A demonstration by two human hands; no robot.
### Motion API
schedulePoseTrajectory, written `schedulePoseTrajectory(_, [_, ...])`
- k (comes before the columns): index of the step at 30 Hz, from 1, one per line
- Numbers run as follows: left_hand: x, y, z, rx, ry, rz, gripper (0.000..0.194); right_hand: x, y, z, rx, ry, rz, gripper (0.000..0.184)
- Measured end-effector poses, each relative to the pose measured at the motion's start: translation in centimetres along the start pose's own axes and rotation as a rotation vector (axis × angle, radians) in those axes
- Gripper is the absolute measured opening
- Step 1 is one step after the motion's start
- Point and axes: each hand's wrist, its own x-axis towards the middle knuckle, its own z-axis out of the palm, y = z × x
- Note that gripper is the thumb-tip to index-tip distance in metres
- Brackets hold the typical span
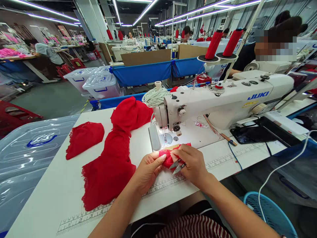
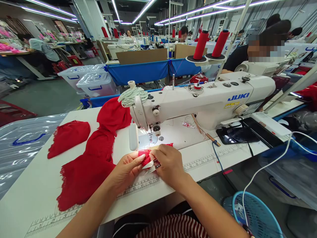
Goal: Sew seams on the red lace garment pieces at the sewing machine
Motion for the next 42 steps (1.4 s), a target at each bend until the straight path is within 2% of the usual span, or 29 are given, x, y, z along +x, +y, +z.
schedulePoseTrajectory(3, [-0.1, 0.1, 0.2, 0.029, 0.019, -0.006, 0.030, 0.3, -0.2, -0.2, 0.047, 0.026, 0.159, 0.019])
schedulePoseTrajectory(5, [-0.1, 0.1, 0.2, 0.042, 0.025, -0.002, 0.031, 0.4, -0.1, -0.3, 0.081, 0.026, 0.187, 0.019])
schedulePoseTrajectory(9, [-0.1, -0.2, 0.1, 0.039, 0.005, 0.010, 0.028, 0.4, 0.1, -0.3, -0.083, -0.041, -0.051, 0.019])
schedulePoseTrajectory(11, [-0.1, -0.2, 0.2, 0.035, 0.011, 0.019, 0.025, 0.3, 0.1, -0.2, -0.166, -0.044, -0.087, 0.018])
schedulePoseTrajectory(15, [-0.1, 0.0, 0.3, 0.043, 0.008, 0.030, 0.027, 0.4, 0.4, -0.3, 0.000, 0.013, 0.126, 0.017])
schedulePoseTrajectory(16, [-0.1, 0.0, 0.3, 0.042, 0.004, 0.027, 0.028, 0.4, 0.5, -0.4, 0.056, 0.007, 0.141, 0.017])
schedulePoseTrajectory(18, [-0.1, 0.2, 0.3, 0.034, 0.006, 0.018, 0.028, 0.3, 0.8, -0.6, 0.095, -0.032, 0.059, 0.018])
schedulePoseTrajectory(21, [0.0, 0.0, 0.3, 0.021, 0.012, 0.013, 0.028, 0.0, 0.9, -0.7, -0.050, -0.061, -0.131, 0.020])
schedulePoseTrajectory(24, [0.2, -0.4, 0.2, 0.026, 0.048, 0.032, 0.024, 0.2, 0.3, -0.4, -0.191, -0.041, -0.184, 0.020])
schedulePoseTrajectory(26, [0.2, -0.7, 0.1, 0.034, 0.070, 0.047, 0.022, 0.4, -0.2, -0.1, -0.113, -0.021, -0.092, 0.019])
schedulePoseTrajectory(29, [0.3, -0.6, 0.0, 0.026, 0.047, 0.054, 0.025, 0.8, -0.7, 0.1, 0.151, 0.028, 0.229, 0.019])
schedulePoseTrajectory(31, [0.3, -0.4, 0.1, 0.012, 0.024, 0.047, 0.028, 0.9, -0.7, -0.1, 0.275, 0.035, 0.378, 0.018])
schedulePoseTrajectory(34, [0.2, -0.1, 0.2, 0.004, 0.025, 0.035, 0.029, 0.7, -0.4, -0.5, 0.350, -0.042, 0.359, 0.014])
schedulePoseTrajectory(37, [0.2, 0.0, 0.3, -0.013, 0.044, 0.022, 0.029, 0.4, -0.2, -1.0, 0.318, -0.125, 0.377, 0.011])
schedulePoseTrajectory(39, [0.1, 0.0, 0.2, -0.031, 0.049, 0.009, 0.030, 0.1, -0.2, -1.5, 0.222, -0.162, 0.392, 0.021])
schedulePoseTrajectory(42, [0.1, -0.2, 0.1, -0.030, 0.046, 0.002, 0.029, -0.2, -0.1, -2.1, 0.073, -0.200, 0.254, 0.030])
